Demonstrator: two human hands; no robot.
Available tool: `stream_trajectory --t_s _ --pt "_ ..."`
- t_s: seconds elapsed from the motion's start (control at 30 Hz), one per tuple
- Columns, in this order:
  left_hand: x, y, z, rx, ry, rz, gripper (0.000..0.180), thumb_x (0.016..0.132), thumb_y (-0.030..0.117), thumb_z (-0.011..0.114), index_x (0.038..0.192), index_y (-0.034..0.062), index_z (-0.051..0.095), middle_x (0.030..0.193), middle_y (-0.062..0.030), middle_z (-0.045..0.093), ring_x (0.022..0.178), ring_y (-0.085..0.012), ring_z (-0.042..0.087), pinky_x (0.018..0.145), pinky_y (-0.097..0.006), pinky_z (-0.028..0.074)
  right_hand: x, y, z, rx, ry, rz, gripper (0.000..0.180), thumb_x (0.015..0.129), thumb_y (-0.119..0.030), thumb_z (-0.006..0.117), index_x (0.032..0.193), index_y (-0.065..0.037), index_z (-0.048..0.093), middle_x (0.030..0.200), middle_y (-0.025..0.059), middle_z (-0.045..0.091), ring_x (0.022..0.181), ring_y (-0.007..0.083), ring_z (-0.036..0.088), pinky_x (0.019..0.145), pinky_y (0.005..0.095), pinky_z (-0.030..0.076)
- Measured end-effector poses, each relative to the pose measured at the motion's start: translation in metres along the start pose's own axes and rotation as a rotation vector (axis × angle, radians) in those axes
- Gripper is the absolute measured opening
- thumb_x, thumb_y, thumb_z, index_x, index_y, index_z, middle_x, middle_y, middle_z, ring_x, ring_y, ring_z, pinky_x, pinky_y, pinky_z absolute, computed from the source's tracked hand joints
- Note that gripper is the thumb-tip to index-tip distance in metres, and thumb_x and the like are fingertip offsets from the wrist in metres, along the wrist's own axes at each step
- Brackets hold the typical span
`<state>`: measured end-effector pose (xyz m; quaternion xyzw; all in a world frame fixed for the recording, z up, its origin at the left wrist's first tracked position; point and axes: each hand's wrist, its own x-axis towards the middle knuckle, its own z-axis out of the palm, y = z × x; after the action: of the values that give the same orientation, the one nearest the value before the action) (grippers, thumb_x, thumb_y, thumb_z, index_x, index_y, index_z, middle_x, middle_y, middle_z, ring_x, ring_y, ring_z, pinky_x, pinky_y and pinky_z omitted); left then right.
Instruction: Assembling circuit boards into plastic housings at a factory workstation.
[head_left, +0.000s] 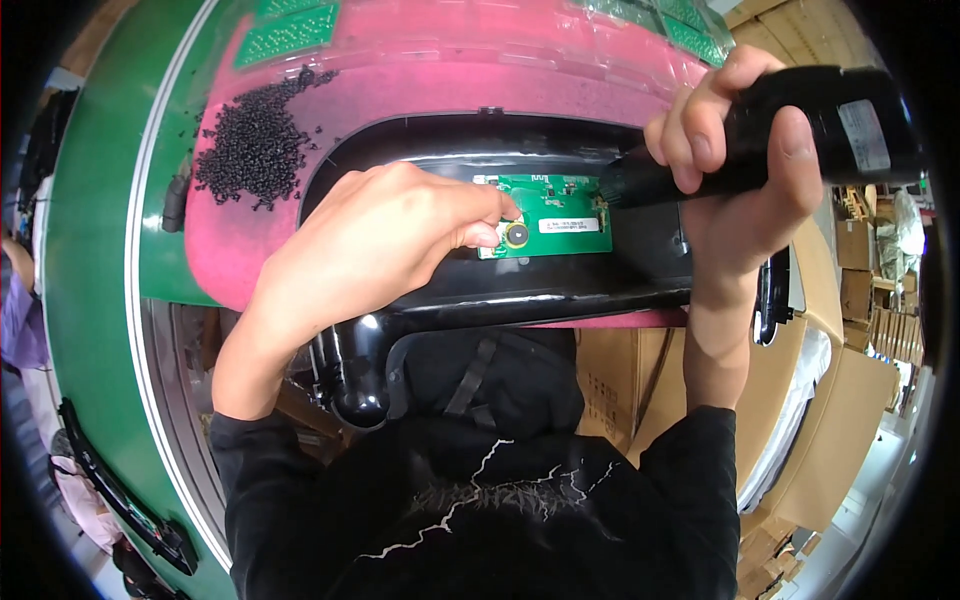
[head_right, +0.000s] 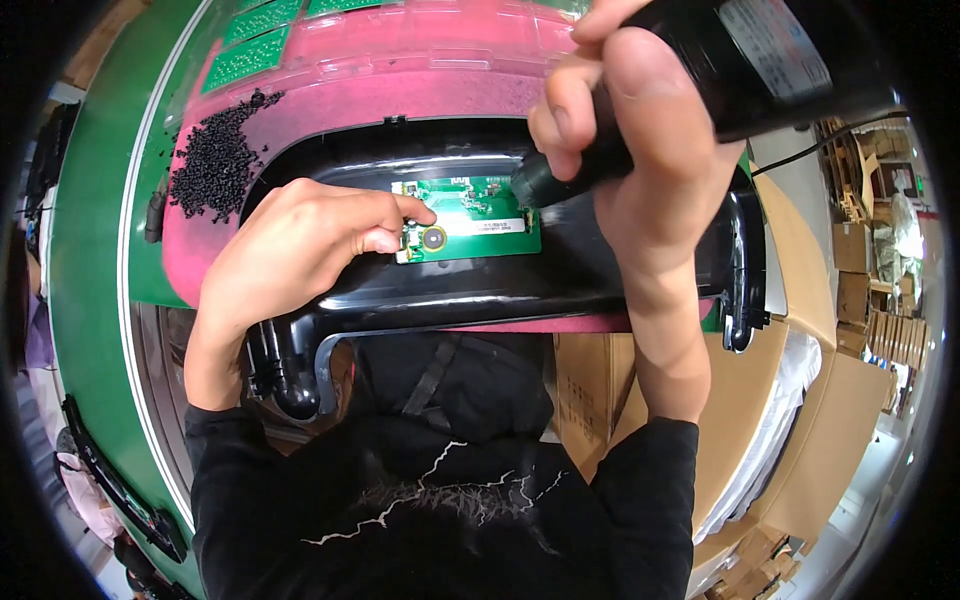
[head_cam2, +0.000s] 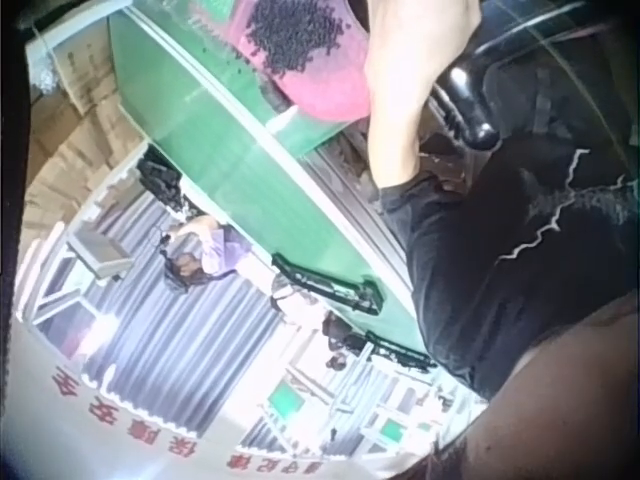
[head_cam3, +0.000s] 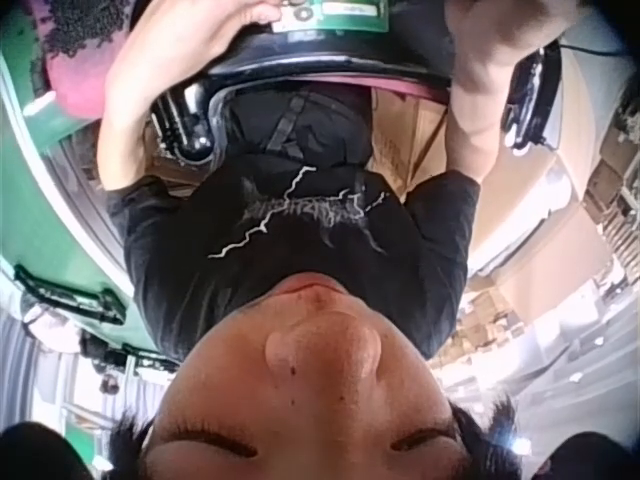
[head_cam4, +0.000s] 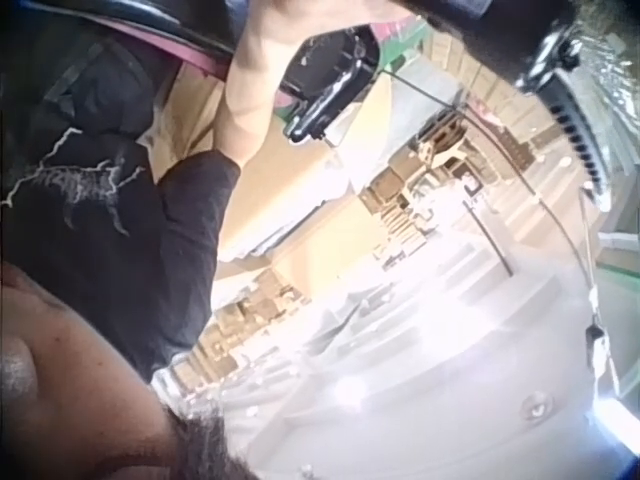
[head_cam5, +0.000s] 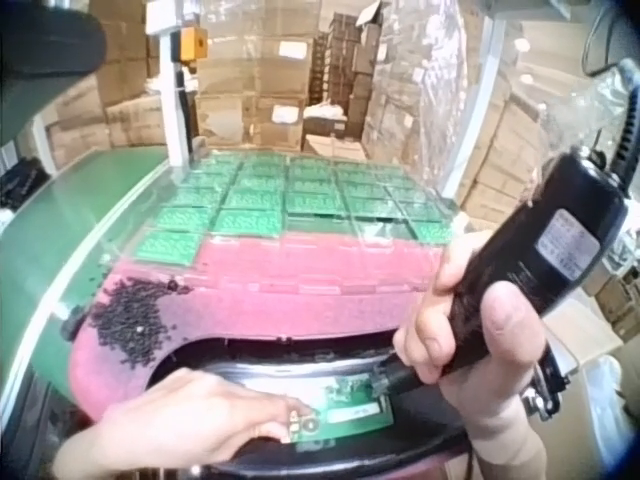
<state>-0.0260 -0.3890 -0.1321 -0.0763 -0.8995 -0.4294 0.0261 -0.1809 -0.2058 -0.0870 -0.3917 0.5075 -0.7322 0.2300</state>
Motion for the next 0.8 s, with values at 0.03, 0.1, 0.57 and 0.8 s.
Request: stream_trajectory --t_s 0.03,0.1,0.57,0.8 --pt "0.000 -0.002 -0.001 0.007 -0.010 0.006 0.012 0.082 0.004 0.065 0.094 0.0035 0.066 0.083 -0.0086 0.070 0.062 -0.0263 0.065 0.057 -0.033 0.051 -0.001 0.001 0.002 0.011 -0.011 -0.030 0.044 0.090 -0.046 0.048 0.106 -0.005 0.052 0.062 -0.0002 0.046 0.049 0.0100 0.038 0.054 0.0289 0.034" --pt "-0.003 -0.003 0.000 0.022 -0.012 0.003 0.009 0.082 0.003 0.064 0.091 0.0024 0.065 0.081 -0.0084 0.070 0.060 -0.0256 0.064 0.057 -0.032 0.050 -0.007 -0.004 0.006 -0.013 0.074 0.019 0.047 0.089 -0.048 0.050 0.106 -0.004 0.052 0.064 -0.0003 0.046 0.050 0.0112 0.040 0.055 0.0297 0.035" --pt "-0.007 0.000 -0.006 -0.141 0.193 0.275 0.014 0.080 0.002 0.069 0.088 -0.0009 0.058 0.076 -0.0097 0.065 0.066 -0.0246 0.066 0.057 -0.032 0.051 0.000 -0.028 0.049 0.417 -0.078 -0.269 0.048 0.074 -0.043 0.068 0.103 -0.008 0.050 0.065 -0.0035 0.053 0.049 0.0079 0.050 0.056 0.0264 0.041" --pt "-0.004 0.001 -0.009 -0.086 0.302 0.327 0.012 0.079 -0.004 0.068 0.086 -0.0032 0.059 0.073 -0.0099 0.063 0.062 -0.0257 0.064 0.054 -0.032 0.050 0.009 -0.024 0.046 0.360 -0.208 -0.233 0.051 0.080 -0.047 0.063 0.110 -0.007 0.050 0.069 -0.0029 0.053 0.053 0.0087 0.050 0.061 0.0285 0.041"
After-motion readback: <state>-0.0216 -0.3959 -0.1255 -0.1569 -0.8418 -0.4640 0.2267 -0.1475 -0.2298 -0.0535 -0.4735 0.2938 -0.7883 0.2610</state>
